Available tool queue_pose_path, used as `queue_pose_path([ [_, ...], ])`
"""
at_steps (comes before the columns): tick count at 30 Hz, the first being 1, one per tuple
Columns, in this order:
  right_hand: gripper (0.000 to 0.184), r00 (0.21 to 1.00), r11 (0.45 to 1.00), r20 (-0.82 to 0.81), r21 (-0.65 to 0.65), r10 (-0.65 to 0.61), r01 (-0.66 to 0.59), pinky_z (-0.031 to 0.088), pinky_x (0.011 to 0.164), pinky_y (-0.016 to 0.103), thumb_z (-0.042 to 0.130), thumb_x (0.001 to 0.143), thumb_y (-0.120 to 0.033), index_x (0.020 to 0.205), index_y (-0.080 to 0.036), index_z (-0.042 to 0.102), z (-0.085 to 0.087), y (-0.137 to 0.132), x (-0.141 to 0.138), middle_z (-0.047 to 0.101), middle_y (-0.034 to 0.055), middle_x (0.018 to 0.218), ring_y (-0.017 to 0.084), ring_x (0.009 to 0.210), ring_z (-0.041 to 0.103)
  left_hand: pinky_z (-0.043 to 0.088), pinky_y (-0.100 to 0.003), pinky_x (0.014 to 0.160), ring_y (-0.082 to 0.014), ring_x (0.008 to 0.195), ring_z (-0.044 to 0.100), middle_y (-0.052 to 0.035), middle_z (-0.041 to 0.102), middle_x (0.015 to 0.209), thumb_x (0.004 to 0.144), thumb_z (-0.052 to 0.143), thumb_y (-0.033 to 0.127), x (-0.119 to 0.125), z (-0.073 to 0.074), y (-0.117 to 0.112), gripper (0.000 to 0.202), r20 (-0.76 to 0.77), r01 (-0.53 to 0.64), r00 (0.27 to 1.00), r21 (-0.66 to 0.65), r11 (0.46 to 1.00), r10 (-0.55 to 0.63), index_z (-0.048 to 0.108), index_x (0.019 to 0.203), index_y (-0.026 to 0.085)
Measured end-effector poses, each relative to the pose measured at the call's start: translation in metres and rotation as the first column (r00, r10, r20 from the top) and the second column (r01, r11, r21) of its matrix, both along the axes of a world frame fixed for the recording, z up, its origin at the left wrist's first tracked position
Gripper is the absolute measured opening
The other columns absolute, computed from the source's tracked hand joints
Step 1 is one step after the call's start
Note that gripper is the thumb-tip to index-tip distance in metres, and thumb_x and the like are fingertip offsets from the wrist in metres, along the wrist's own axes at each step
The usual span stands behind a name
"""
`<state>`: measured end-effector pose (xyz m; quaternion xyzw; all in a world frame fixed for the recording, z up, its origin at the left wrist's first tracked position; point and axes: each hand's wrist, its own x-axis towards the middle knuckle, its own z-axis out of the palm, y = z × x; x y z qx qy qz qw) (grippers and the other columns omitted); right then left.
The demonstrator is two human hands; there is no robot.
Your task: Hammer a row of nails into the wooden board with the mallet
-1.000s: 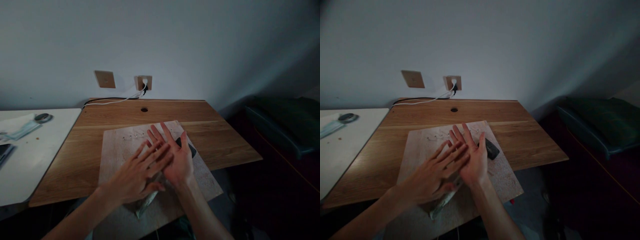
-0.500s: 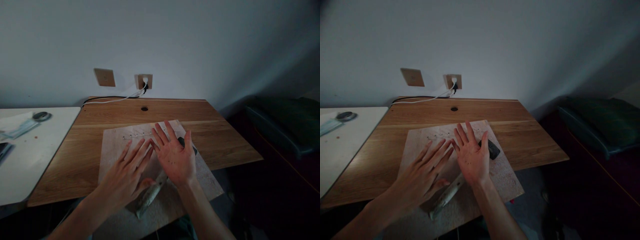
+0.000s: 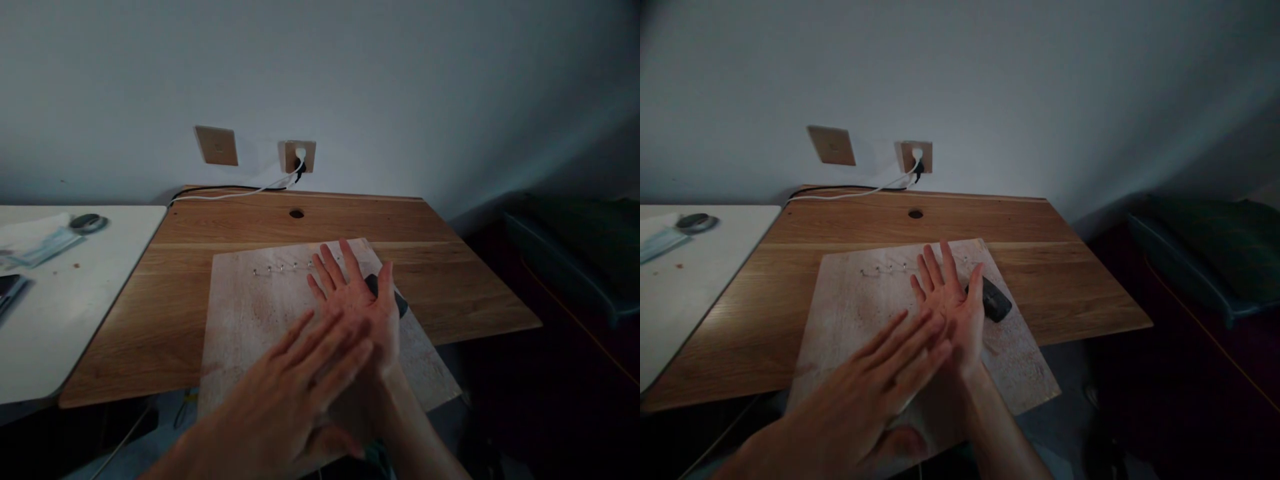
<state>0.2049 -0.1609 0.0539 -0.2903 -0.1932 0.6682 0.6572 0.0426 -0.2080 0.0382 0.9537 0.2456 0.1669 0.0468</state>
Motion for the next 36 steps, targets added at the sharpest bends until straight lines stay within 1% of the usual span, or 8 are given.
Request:
queue_pose_path([
  [3, 0.078, 1.0, 1.0, 0.012, -0.007, -0.013, 0.013, 0.018, 0.131, 0.055, 0.038, 0.096, -0.084, 0.153, -0.035, 0.058, -0.002, -0.001, -0.001, 0.066, 0.0065, 0.153, 0.025, 0.154, 0.047, 0.027, -0.049, 0.134, -0.0278, 0.165, 0.019, -0.0106, 0.02, 0.178, 0.104, 0.036, 0.075, 0.003, -0.001, -0.001, 0.096, -0.019, 0.054, 0.998, -0.098, 0.994, -0.057, 0.0, 0.172, 0.017],
  [7, 0.073, 0.995, 0.995, 0.035, -0.009, -0.096, 0.096, 0.019, 0.132, 0.052, 0.038, 0.099, -0.08, 0.154, -0.035, 0.057, -0.001, -0.002, -0.002, 0.063, 0.0053, 0.156, 0.023, 0.154, 0.046, 0.024, -0.058, 0.133, -0.0342, 0.164, 0.02, -0.0161, 0.022, 0.177, 0.109, 0.038, 0.065, -0.001, -0.005, 0.005, 0.09, -0.029, -0.207, 0.978, -0.103, 0.973, 0.205, -0.006, 0.172, 0.017],
  [13, 0.076, 0.992, 0.993, 0.047, -0.019, -0.118, 0.119, 0.017, 0.132, 0.053, 0.033, 0.097, -0.085, 0.155, -0.04, 0.053, -0.002, 0.003, -0.004, 0.057, 0.0011, 0.161, 0.02, 0.156, 0.042, 0.026, -0.048, 0.134, -0.027, 0.165, 0.017, -0.0128, 0.019, 0.177, 0.106, 0.038, 0.071, 0.004, 0.005, 0.002, 0.095, 0.028, 0.097, 0.995, -0.199, 0.975, -0.094, -0.005, 0.172, 0.018],
  [18, 0.072, 0.987, 0.988, 0.042, -0.006, -0.152, 0.153, 0.019, 0.132, 0.05, 0.04, 0.099, -0.081, 0.155, -0.038, 0.055, -0.003, 0.0, -0.006, 0.056, 0.0022, 0.162, 0.02, 0.156, 0.042, 0.027, -0.059, 0.132, -0.0344, 0.164, 0.016, -0.0194, 0.019, 0.176, 0.111, 0.035, 0.062, 0.002, 0.001, 0.005, 0.087, -0.022, -0.205, 0.978, -0.21, 0.956, 0.205, -0.007, 0.171, 0.015],
  [23, 0.078, 0.99, 0.991, 0.059, 0.014, -0.132, 0.131, 0.016, 0.131, 0.056, 0.041, 0.093, -0.087, 0.156, -0.042, 0.053, -0.003, 0.003, -0.005, 0.056, 0.0018, 0.163, 0.023, 0.158, 0.039, 0.028, -0.046, 0.134, -0.0262, 0.165, 0.016, -0.0121, 0.017, 0.177, 0.107, 0.038, 0.069, 0.004, 0.006, 0.004, 0.095, 0.036, 0.109, 0.994, -0.211, 0.971, -0.104, -0.011, 0.171, 0.018],
  [28, 0.071, 0.993, 0.994, 0.03, 0.008, -0.113, 0.113, 0.018, 0.132, 0.052, 0.038, 0.098, -0.082, 0.154, -0.043, 0.054, 0.001, -0.001, -0.004, 0.06, -0.0003, 0.159, 0.02, 0.157, 0.041, 0.025, -0.058, 0.132, -0.0329, 0.164, 0.018, -0.0156, 0.02, 0.177, 0.111, 0.033, 0.063, -0.002, -0.006, 0.016, 0.085, -0.027, -0.236, 0.972, -0.172, 0.956, 0.235, -0.008, 0.171, 0.018],
  [34, 0.079, 0.997, 0.998, 0.032, -0.006, -0.065, 0.065, 0.015, 0.132, 0.055, 0.036, 0.095, -0.087, 0.156, -0.04, 0.053, -0.004, -0.001, -0.006, 0.062, 0.0023, 0.156, 0.023, 0.157, 0.041, 0.024, -0.048, 0.135, -0.0266, 0.166, 0.013, -0.0098, 0.016, 0.178, 0.105, 0.036, 0.074, 0.009, 0.002, 0.011, 0.098, 0.116, 0.114, 0.989, -0.168, 0.979, -0.096, -0.013, 0.17, 0.02],
  [36, 0.077, 0.998, 0.998, 0.02, -0.028, -0.054, 0.054, 0.015, 0.132, 0.055, 0.036, 0.096, -0.086, 0.153, -0.039, 0.058, -0.004, -0.002, -0.006, 0.065, 0.003, 0.154, 0.023, 0.155, 0.044, 0.023, -0.052, 0.135, -0.028, 0.166, 0.014, -0.0119, 0.018, 0.178, 0.107, 0.036, 0.069, 0.009, 0.0, 0.015, 0.094, 0.071, 0.036, 0.997, -0.188, 0.981, -0.023, -0.012, 0.17, 0.018],
])
